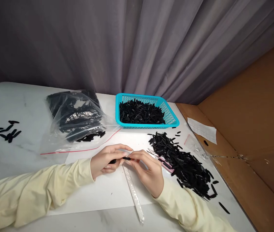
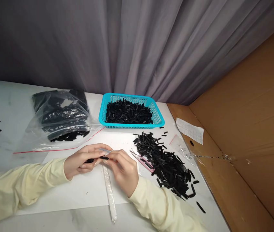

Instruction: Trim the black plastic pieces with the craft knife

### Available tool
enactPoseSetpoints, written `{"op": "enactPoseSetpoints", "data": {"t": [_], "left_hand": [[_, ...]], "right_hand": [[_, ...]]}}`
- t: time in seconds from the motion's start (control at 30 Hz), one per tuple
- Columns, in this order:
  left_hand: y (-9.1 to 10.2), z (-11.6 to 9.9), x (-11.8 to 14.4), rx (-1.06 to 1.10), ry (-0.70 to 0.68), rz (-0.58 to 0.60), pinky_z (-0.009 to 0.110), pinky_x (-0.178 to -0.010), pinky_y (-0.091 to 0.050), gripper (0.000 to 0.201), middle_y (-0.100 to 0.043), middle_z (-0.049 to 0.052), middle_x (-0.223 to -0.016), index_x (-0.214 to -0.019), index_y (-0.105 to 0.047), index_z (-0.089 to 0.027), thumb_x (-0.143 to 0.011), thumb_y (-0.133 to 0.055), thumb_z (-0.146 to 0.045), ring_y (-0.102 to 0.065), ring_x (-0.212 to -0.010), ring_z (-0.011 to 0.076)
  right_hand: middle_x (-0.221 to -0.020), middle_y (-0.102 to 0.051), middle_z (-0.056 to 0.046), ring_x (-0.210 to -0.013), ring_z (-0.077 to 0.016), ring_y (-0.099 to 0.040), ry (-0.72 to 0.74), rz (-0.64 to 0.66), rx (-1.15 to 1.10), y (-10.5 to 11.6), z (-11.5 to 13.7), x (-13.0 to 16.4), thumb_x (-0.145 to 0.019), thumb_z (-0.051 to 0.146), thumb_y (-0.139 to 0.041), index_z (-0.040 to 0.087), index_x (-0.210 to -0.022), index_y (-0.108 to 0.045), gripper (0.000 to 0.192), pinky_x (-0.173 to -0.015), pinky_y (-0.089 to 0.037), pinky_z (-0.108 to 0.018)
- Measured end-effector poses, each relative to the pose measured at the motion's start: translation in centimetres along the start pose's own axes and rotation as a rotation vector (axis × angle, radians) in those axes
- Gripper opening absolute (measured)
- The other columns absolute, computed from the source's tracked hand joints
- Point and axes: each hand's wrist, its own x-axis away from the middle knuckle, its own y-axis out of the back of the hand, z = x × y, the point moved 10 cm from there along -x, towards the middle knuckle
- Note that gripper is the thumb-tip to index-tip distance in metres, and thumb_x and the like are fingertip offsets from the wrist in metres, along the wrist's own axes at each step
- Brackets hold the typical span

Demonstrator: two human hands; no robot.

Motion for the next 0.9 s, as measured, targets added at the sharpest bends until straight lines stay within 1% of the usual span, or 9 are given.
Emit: {"op": "enactPoseSetpoints", "data": {"t": [0.1, 0.2, 0.27, 0.33, 0.43, 0.7, 0.9], "left_hand": [[0.1, -0.2, 0.1, -0.001, -0.005, -0.024, 0.014, -0.029, -0.006, 0.026, -0.037, -0.010, -0.042, -0.101, -0.055, -0.016, -0.078, -0.057, -0.028, -0.012, -0.029, -0.0004], [0.1, -0.3, 0.1, -0.011, -0.013, -0.026, 0.014, -0.029, -0.007, 0.028, -0.035, -0.011, -0.039, -0.103, -0.054, -0.015, -0.078, -0.057, -0.027, -0.012, -0.029, -0.0001], [0.0, -0.4, 0.1, -0.011, -0.020, -0.023, 0.013, -0.029, -0.007, 0.028, -0.034, -0.012, -0.038, -0.104, -0.054, -0.015, -0.078, -0.057, -0.026, -0.012, -0.029, 0.0003], [0.0, -0.4, 0.1, -0.007, -0.027, -0.017, 0.013, -0.028, -0.007, 0.029, -0.032, -0.012, -0.037, -0.105, -0.054, -0.014, -0.078, -0.057, -0.025, -0.012, -0.029, 0.0005], [-0.1, -0.4, 0.1, 0.004, -0.028, -0.009, 0.013, -0.028, -0.008, 0.028, -0.032, -0.012, -0.036, -0.105, -0.055, -0.014, -0.079, -0.057, -0.025, -0.012, -0.029, 0.0003], [-0.3, -0.4, 0.1, 0.000, -0.023, 0.002, 0.013, -0.027, -0.007, 0.025, -0.041, -0.009, -0.040, -0.102, -0.056, -0.014, -0.079, -0.057, -0.025, -0.013, -0.027, -0.0008], [-0.1, -0.4, 0.0, 0.002, -0.020, -0.013, 0.012, -0.027, -0.009, 0.028, -0.043, -0.009, -0.042, -0.103, -0.056, -0.014, -0.077, -0.060, -0.023, -0.016, -0.028, -0.0010]], "right_hand": [[-0.079, -0.064, -0.004, -0.069, -0.0144, -0.059, -0.085, 0.017, 0.005, -0.2, -1.0, 0.0, -0.077, 0.016, -0.063, 0.018, -0.085, -0.062, 0.009, -0.063, -0.049, -0.026], [-0.078, -0.064, -0.004, -0.070, -0.0145, -0.058, -0.117, 0.048, -0.001, -0.6, -1.4, 0.0, -0.078, 0.018, -0.062, 0.018, -0.084, -0.062, 0.006, -0.063, -0.048, -0.025], [-0.076, -0.064, -0.005, -0.071, -0.0148, -0.058, -0.102, 0.072, -0.012, -0.8, -1.4, 0.1, -0.081, 0.017, -0.058, 0.017, -0.083, -0.062, 0.005, -0.064, -0.047, -0.026], [-0.075, -0.064, -0.005, -0.072, -0.0154, -0.058, -0.077, 0.087, -0.025, -1.0, -1.2, 0.1, -0.083, 0.016, -0.055, 0.016, -0.082, -0.062, 0.007, -0.066, -0.047, -0.027], [-0.074, -0.064, -0.006, -0.072, -0.0158, -0.057, -0.047, 0.079, -0.036, -0.9, -1.0, 0.2, -0.083, 0.015, -0.053, 0.016, -0.082, -0.061, 0.008, -0.066, -0.047, -0.028], [-0.075, -0.064, -0.005, -0.072, -0.0156, -0.057, -0.008, 0.034, -0.013, -0.4, -0.7, 0.1, -0.083, 0.013, -0.054, 0.017, -0.083, -0.061, 0.009, -0.065, -0.047, -0.028], [-0.074, -0.064, -0.005, -0.070, -0.0157, -0.057, -0.024, 0.026, -0.026, -0.4, -0.6, 0.0, -0.083, 0.014, -0.053, 0.017, -0.083, -0.062, 0.010, -0.064, -0.048, -0.028]]}}
